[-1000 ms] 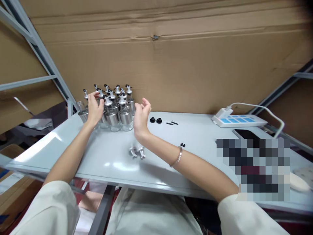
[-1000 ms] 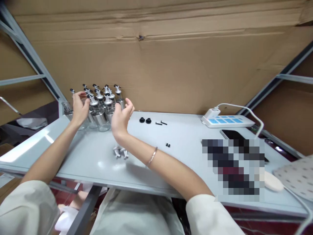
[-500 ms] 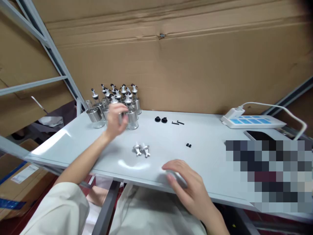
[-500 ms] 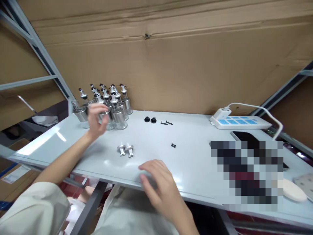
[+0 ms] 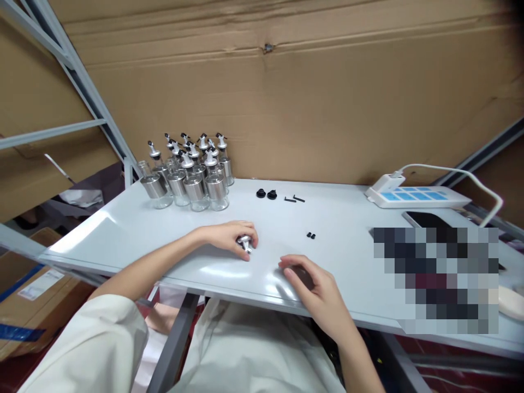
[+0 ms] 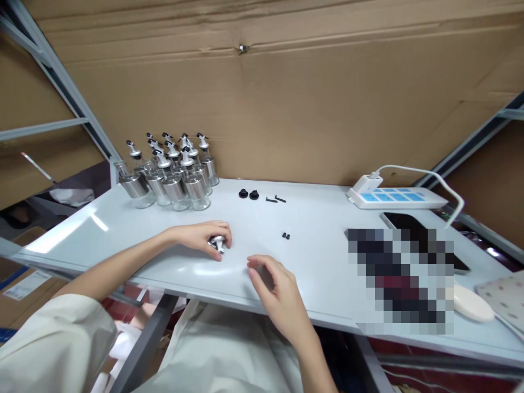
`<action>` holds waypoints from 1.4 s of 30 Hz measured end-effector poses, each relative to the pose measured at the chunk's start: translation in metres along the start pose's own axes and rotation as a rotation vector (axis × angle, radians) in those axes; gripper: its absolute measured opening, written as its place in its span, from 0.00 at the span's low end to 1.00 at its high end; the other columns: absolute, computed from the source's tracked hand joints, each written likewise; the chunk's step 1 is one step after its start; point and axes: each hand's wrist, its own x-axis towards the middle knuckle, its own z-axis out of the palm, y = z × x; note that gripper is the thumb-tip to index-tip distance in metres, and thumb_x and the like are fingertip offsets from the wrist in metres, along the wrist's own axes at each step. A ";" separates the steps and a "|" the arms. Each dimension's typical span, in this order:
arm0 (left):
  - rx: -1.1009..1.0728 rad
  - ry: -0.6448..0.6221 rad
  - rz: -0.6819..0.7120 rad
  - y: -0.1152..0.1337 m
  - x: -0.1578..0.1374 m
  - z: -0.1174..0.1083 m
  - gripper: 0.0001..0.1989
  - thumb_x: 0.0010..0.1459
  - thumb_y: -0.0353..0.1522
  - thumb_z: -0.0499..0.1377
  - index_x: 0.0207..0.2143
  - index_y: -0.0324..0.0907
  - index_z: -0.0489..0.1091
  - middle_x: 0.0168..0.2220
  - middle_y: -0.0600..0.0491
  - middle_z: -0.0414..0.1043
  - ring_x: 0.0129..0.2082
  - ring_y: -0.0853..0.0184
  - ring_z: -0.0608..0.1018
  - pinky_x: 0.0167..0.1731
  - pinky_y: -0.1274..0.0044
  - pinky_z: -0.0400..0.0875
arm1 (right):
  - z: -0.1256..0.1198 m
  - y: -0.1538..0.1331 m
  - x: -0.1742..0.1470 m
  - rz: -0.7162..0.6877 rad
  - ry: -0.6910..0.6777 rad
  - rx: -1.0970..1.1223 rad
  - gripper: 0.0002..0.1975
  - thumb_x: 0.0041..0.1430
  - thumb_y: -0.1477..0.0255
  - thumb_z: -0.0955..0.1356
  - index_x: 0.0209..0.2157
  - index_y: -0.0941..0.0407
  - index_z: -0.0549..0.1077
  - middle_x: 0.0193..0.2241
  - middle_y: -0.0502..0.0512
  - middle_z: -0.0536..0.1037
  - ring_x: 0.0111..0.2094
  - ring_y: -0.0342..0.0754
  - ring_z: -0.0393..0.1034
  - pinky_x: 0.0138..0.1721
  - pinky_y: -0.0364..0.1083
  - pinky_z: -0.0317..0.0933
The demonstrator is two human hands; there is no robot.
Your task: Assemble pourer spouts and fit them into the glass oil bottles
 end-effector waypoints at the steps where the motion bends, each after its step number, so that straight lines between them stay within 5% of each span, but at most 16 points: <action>1: 0.009 0.015 -0.006 0.001 0.006 0.003 0.15 0.53 0.41 0.65 0.39 0.43 0.71 0.39 0.52 0.70 0.40 0.66 0.72 0.43 0.77 0.65 | 0.000 0.000 0.001 0.003 0.010 -0.004 0.11 0.61 0.62 0.65 0.38 0.52 0.76 0.39 0.56 0.81 0.42 0.53 0.76 0.39 0.48 0.71; 8: 0.069 0.320 -0.111 0.024 0.051 0.040 0.15 0.61 0.44 0.57 0.37 0.42 0.64 0.28 0.56 0.68 0.27 0.69 0.70 0.30 0.78 0.61 | 0.003 0.002 0.005 0.071 0.107 0.001 0.11 0.60 0.62 0.65 0.36 0.53 0.73 0.37 0.57 0.81 0.38 0.51 0.75 0.31 0.45 0.67; 12: 0.003 0.320 -0.004 0.040 0.058 0.058 0.16 0.62 0.45 0.54 0.41 0.43 0.58 0.28 0.57 0.67 0.25 0.69 0.70 0.29 0.78 0.64 | 0.005 0.010 0.006 0.108 0.260 0.052 0.11 0.56 0.60 0.68 0.32 0.53 0.68 0.33 0.55 0.78 0.28 0.46 0.70 0.29 0.45 0.65; 18: 0.082 0.334 0.171 0.034 0.050 0.063 0.14 0.57 0.33 0.54 0.45 0.43 0.55 0.35 0.53 0.71 0.26 0.69 0.73 0.31 0.76 0.69 | 0.007 -0.002 0.018 0.063 0.256 0.109 0.10 0.57 0.61 0.67 0.33 0.53 0.70 0.28 0.52 0.77 0.26 0.45 0.69 0.29 0.45 0.65; 24: 0.096 0.470 0.262 0.025 0.044 0.066 0.12 0.59 0.42 0.54 0.32 0.44 0.58 0.25 0.55 0.68 0.23 0.71 0.71 0.26 0.78 0.65 | 0.013 -0.018 0.026 0.001 0.242 0.181 0.07 0.52 0.65 0.70 0.32 0.53 0.76 0.24 0.49 0.76 0.25 0.45 0.67 0.31 0.45 0.65; 28: 0.139 0.456 0.328 0.026 0.045 0.063 0.15 0.62 0.45 0.52 0.33 0.43 0.59 0.28 0.52 0.72 0.27 0.69 0.74 0.29 0.77 0.66 | 0.011 -0.010 0.024 0.036 0.277 0.268 0.10 0.54 0.64 0.69 0.35 0.55 0.77 0.26 0.51 0.78 0.27 0.46 0.71 0.34 0.47 0.67; 35: 0.443 0.228 0.251 0.031 0.048 0.049 0.12 0.67 0.39 0.48 0.43 0.42 0.65 0.38 0.48 0.76 0.37 0.66 0.77 0.38 0.73 0.63 | 0.007 0.009 0.027 0.024 0.233 -0.034 0.14 0.61 0.67 0.62 0.41 0.56 0.76 0.36 0.60 0.81 0.36 0.53 0.76 0.41 0.53 0.69; 42: 0.615 0.362 -0.032 0.021 0.047 0.038 0.12 0.66 0.33 0.48 0.48 0.39 0.66 0.42 0.47 0.75 0.42 0.63 0.76 0.40 0.71 0.59 | 0.014 0.013 0.025 -0.064 0.160 -0.214 0.22 0.60 0.68 0.63 0.55 0.57 0.68 0.46 0.64 0.76 0.48 0.57 0.71 0.50 0.57 0.66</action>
